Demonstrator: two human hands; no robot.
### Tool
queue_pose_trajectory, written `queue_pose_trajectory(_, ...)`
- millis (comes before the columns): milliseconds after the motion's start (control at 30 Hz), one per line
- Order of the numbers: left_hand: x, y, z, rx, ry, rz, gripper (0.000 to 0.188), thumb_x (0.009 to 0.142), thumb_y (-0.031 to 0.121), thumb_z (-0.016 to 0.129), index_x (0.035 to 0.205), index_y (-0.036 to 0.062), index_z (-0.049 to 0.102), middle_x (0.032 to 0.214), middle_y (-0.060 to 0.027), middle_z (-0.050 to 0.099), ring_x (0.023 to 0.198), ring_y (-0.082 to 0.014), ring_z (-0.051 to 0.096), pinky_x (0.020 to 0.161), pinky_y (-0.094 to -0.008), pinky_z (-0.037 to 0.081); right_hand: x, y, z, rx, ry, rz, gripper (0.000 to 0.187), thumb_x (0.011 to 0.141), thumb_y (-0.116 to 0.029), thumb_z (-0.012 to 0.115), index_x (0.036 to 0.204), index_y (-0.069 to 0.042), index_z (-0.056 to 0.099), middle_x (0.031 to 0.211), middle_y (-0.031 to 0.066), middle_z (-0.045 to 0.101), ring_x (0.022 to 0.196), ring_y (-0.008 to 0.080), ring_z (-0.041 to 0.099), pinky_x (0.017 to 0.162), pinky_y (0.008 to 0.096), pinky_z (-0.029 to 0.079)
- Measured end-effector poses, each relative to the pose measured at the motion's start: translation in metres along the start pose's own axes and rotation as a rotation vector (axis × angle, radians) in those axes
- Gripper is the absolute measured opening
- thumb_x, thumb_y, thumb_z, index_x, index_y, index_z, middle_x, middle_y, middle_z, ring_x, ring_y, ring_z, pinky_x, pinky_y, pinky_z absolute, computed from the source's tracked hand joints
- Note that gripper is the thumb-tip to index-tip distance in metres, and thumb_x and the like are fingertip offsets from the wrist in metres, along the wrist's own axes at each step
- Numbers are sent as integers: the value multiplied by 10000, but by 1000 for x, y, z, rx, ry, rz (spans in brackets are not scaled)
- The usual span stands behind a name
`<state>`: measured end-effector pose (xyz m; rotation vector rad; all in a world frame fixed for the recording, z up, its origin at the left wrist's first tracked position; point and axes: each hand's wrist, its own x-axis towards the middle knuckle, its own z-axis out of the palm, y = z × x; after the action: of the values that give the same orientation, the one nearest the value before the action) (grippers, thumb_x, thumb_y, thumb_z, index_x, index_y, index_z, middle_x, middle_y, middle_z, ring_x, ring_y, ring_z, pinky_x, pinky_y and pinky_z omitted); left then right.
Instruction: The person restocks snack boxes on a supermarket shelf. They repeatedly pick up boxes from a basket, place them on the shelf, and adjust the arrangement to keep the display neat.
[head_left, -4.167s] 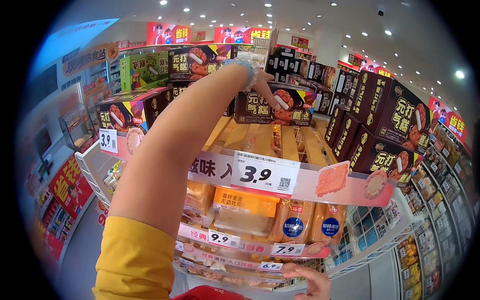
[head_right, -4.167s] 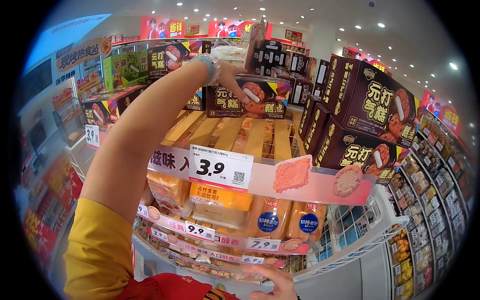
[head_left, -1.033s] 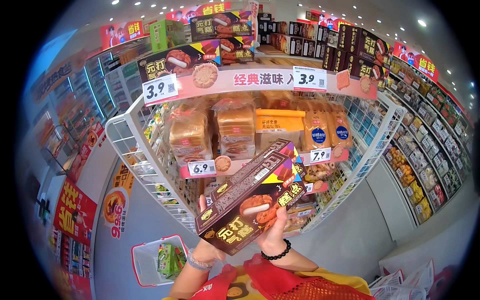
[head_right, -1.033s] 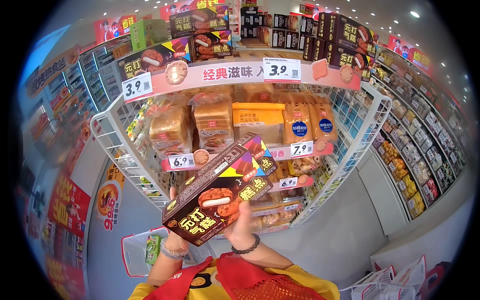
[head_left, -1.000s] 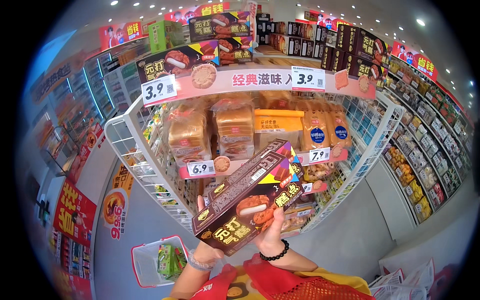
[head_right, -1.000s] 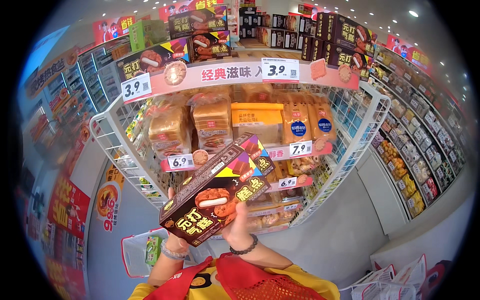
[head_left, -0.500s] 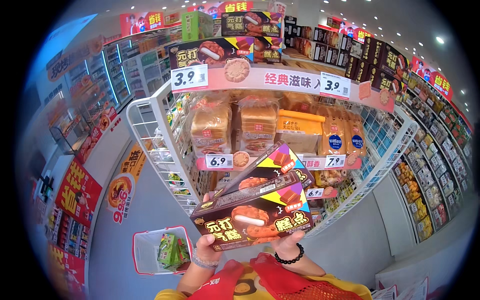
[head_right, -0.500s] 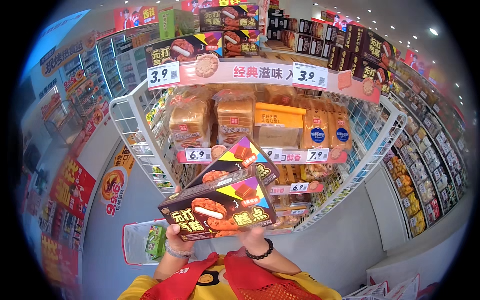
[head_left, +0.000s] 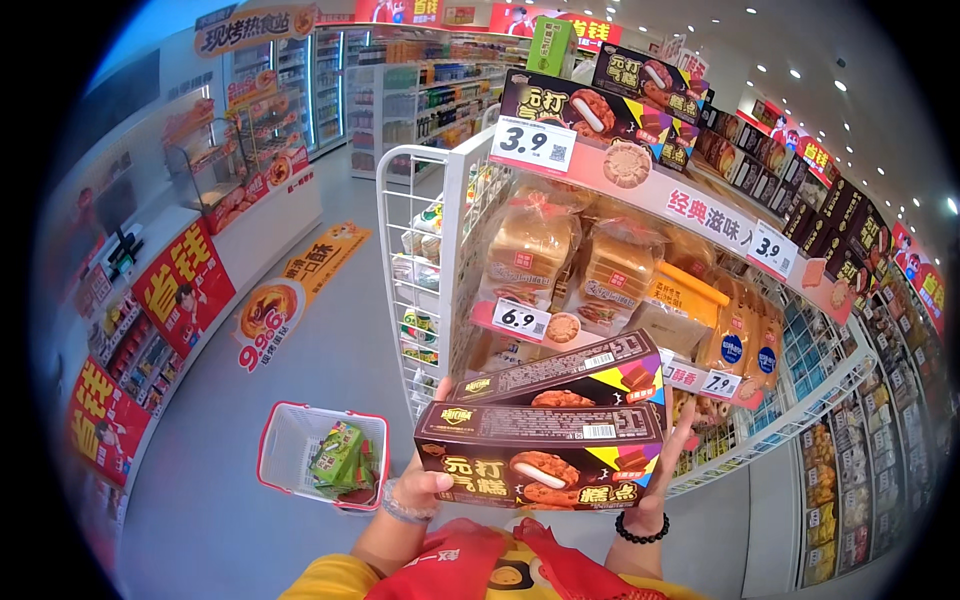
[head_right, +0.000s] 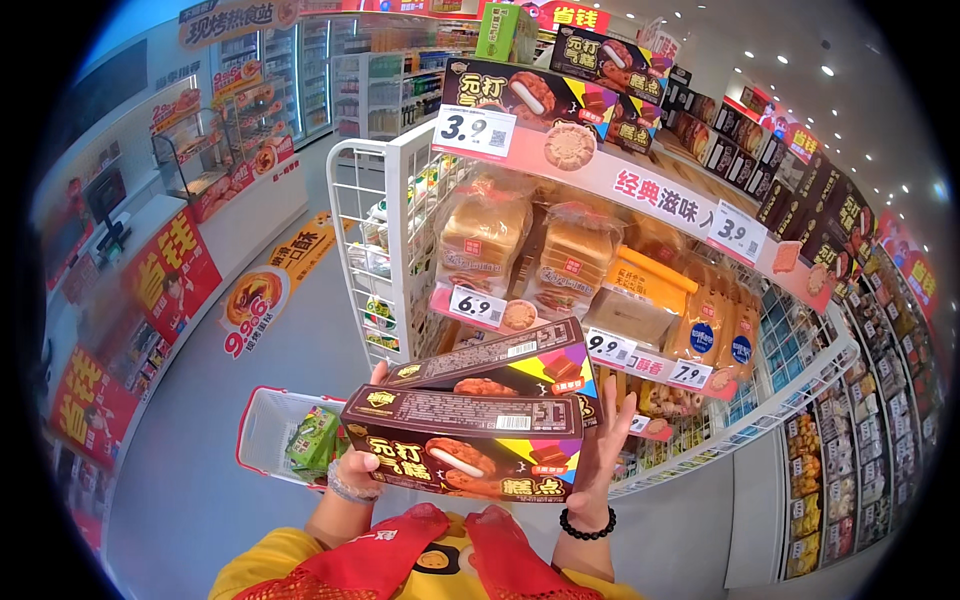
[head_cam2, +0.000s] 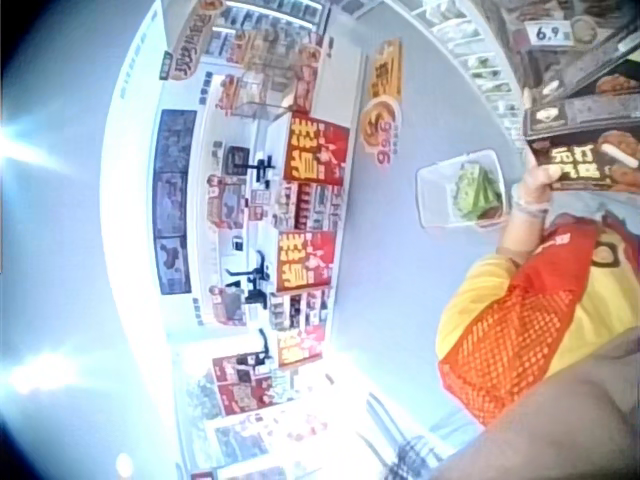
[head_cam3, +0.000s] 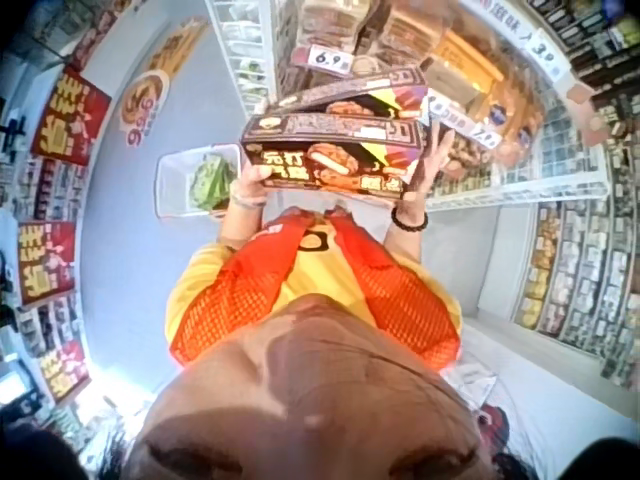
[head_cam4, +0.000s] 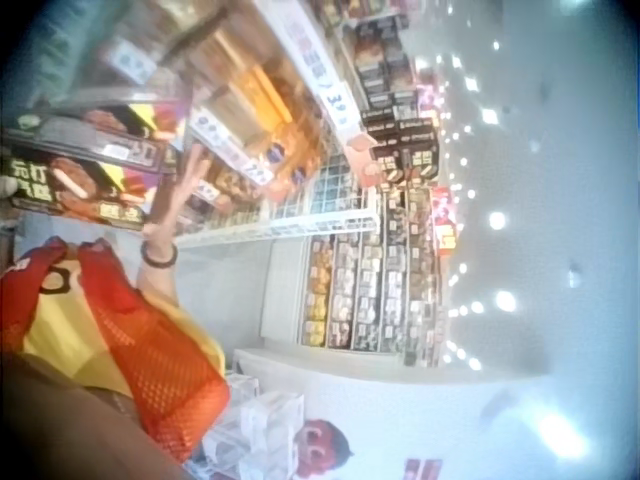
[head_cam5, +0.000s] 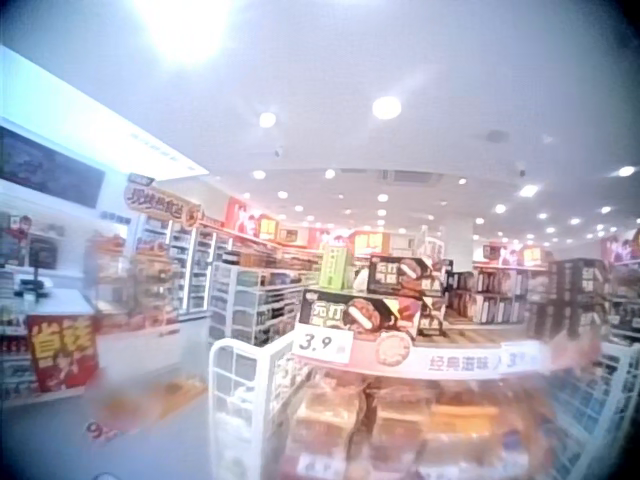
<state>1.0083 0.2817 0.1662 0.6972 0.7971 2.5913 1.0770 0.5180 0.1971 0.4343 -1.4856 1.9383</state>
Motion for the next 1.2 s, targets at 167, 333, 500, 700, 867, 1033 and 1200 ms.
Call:
queue_pose_trajectory(167,-4,4,-1,27,25,56,1134,539,189,704,1411,90,-13,1410,-132,212,1298,-255,248,1063,-386,199,1,-19,4,4,-233,265,1255,526,-451,819,1397,-32,18,1430,161,128,1301,274,218,1041,412,262)
queue_pose_trajectory(333,-4,9,-3,5,59,110,1167,537,169,710,1408,108,-65,1415,-137,202,1296,-259,253,1058,-384,209,-7,-20,12,-16,-184,358,1186,566,-278,824,1392,-19,14,1382,128,222,1242,232,324,1005,371,313)
queue_pose_trajectory(500,-3,18,-2,272,-56,125,1232,564,151,726,1377,144,-200,1432,-143,152,1310,-234,204,1048,-349,191,4,-16,7,-58,-189,422,1138,586,-184,803,1396,-25,19,1297,119,364,1168,203,409,964,350,351)
queue_pose_trajectory(700,-2,31,-6,494,-75,15,1277,505,114,744,1369,61,-194,1414,-143,195,1292,-208,235,1040,-316,196,12,-17,-10,-112,-168,548,1129,559,-112,815,1395,-28,62,1250,122,418,1121,210,456,925,347,395)
queue_pose_trajectory(867,-9,36,-12,674,-112,69,1315,500,141,794,1370,70,-189,1395,-142,245,1268,-223,292,1041,-337,223,20,-14,-7,-158,-275,506,1123,536,-82,822,1387,-33,92,1238,121,427,1110,220,466,909,356,417)
queue_pose_trajectory(1033,-10,45,-21,746,-170,130,1336,496,157,828,1377,84,-174,1400,-138,247,1261,-220,313,1034,-356,252,23,0,-15,-360,-456,308,1106,507,-56,827,1372,-35,138,1229,121,438,1095,218,473,919,364,410)
queue_pose_trajectory(1200,-13,50,-31,719,-164,160,1360,475,163,852,1381,82,-160,1398,-143,261,1262,-227,325,1032,-362,262,27,-4,8,-310,-452,297,1055,508,-83,841,1347,-23,205,1216,123,452,1067,198,497,877,342,446)
